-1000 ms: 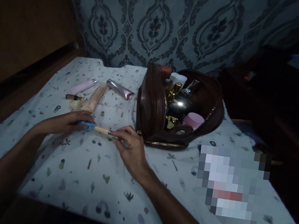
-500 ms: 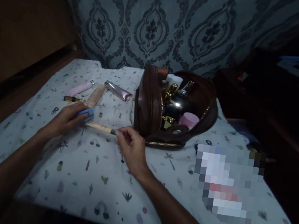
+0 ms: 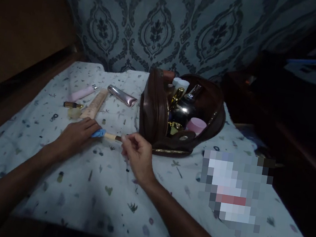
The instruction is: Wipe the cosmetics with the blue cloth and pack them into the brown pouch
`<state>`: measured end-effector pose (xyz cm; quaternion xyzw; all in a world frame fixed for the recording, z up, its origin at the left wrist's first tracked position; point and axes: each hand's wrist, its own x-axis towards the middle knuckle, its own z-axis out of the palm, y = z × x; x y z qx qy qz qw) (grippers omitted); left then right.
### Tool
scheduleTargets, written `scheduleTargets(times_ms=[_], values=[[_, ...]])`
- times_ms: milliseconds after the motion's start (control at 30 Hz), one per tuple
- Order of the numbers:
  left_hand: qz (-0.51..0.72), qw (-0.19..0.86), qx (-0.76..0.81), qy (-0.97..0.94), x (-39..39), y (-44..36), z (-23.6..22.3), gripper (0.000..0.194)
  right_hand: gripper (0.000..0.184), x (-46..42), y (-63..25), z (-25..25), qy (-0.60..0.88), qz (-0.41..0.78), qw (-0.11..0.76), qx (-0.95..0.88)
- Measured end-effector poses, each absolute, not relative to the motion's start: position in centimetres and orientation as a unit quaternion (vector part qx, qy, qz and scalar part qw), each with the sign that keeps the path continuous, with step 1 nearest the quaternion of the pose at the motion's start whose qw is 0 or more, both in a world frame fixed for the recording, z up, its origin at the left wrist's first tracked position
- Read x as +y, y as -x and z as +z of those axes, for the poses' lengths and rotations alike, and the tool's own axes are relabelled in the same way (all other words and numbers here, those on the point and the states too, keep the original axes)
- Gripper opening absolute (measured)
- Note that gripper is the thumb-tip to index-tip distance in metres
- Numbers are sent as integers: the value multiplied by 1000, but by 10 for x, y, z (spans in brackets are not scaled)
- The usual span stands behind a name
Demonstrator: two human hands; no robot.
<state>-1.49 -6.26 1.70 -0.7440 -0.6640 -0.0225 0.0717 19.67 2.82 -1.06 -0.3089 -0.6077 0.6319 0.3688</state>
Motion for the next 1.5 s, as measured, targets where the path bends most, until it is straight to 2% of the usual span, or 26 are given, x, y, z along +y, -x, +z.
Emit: scheduleTargets(times_ms=[100,233,333,433,500,600,700,767,900,1067,1200,1400,1500], values=[[-116,-5,-663,740,-64,11,24,14,37,29,-195,-12,270,671,376,-579],[-245,-168,-622,724,-67,-11,27,27,35,27,-193,-16,228,660,373,-611],[-249,-232,-606,719,-68,-21,25,30,37,26,-194,-18,211,658,345,-635],[-259,-269,-635,677,-68,-18,27,41,41,25,-196,-17,217,683,318,-620],[-313,-267,-661,628,-69,-11,30,44,40,24,-197,-16,215,703,287,-614],[-403,-252,-662,580,-70,-2,34,34,39,23,-199,-13,208,697,237,-644],[-424,-292,-639,572,-70,3,36,53,39,22,-199,-10,196,683,212,-671],[-414,-312,-622,587,-70,5,36,50,36,22,-199,-8,193,678,204,-680],[-410,-313,-611,600,-68,7,34,33,29,24,-198,-9,228,630,220,-709],[-408,-310,-625,589,-66,6,30,32,17,21,-199,-13,254,520,280,-766],[-405,-301,-632,588,-66,2,29,34,15,18,-201,-16,241,434,336,-801],[-406,-307,-636,580,-65,3,28,36,8,20,-201,-15,241,437,325,-803],[-406,-305,-631,587,-64,3,28,32,20,22,-201,-10,235,451,300,-807]])
